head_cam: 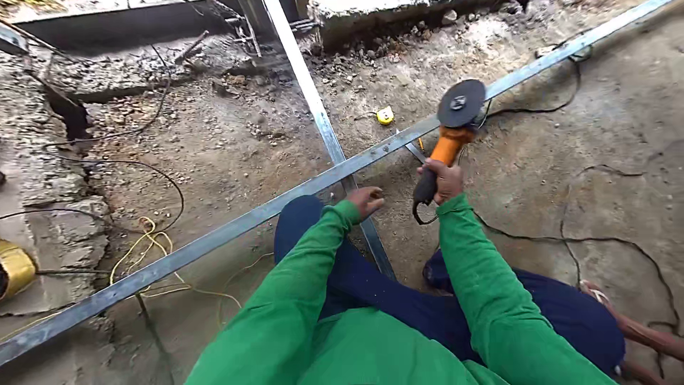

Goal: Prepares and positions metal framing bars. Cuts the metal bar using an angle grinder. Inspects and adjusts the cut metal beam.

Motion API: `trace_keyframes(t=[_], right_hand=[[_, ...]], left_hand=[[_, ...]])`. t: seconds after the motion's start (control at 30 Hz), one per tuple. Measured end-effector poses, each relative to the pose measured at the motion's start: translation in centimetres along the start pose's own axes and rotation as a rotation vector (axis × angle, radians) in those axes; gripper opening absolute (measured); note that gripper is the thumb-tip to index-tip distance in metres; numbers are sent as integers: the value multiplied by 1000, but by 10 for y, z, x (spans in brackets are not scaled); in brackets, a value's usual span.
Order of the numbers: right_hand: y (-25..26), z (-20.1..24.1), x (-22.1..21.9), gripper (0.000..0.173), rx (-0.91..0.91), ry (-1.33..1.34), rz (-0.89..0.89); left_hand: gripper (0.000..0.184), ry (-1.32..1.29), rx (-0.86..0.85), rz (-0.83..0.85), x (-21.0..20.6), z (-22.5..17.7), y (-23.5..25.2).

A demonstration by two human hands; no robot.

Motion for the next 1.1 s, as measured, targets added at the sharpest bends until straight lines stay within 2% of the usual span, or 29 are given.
trace_keyframes(t=[0.13,0.27,0.4,0.6,0.67,0.73,0.8,0.9,0.93,0.97,1.03,1.1], right_hand=[[-24,-32,-17,60,-51,-41,-34],[-48,-48,-30,58,-87,-31,-97],[-63,-63,-26,67,-137,-138,-103],[-55,-80,-29,68,-150,-152,-175],[-55,-81,-30,69,-165,-155,-174],[-48,-79,-30,64,-185,-140,-143],[-37,-80,-17,64,-215,-210,-74],[-13,-73,8,70,-239,-464,68],[-8,-71,15,71,-246,-554,114],[-4,-69,21,72,-249,-635,160],[2,-68,29,69,-250,-766,239],[5,-69,33,71,-272,-846,289]], left_hand=[[59,-188,-108,99,-31,-27,-1],[70,-31,-15,128,-53,-26,4],[65,-15,21,174,-64,-19,0],[51,37,32,250,-59,-16,0],[52,49,34,280,-59,-15,1],[58,45,0,316,-41,-16,-3],[53,55,-56,209,-5,-10,-23],[44,140,-47,-270,65,45,-64],[45,188,36,-390,84,73,-82],[48,237,152,-438,99,105,-100],[59,275,425,-357,112,161,-131],[76,304,629,-163,102,200,-148]])
Point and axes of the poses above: each hand's wrist, its own y-axis towards the middle knuckle, its own x-axis out of the back of the hand, z = x × y, the point moved 2 cm from there along y, towards the middle knuckle, and after that the axes turned 12 degrees about y, right-handed, at the moved point
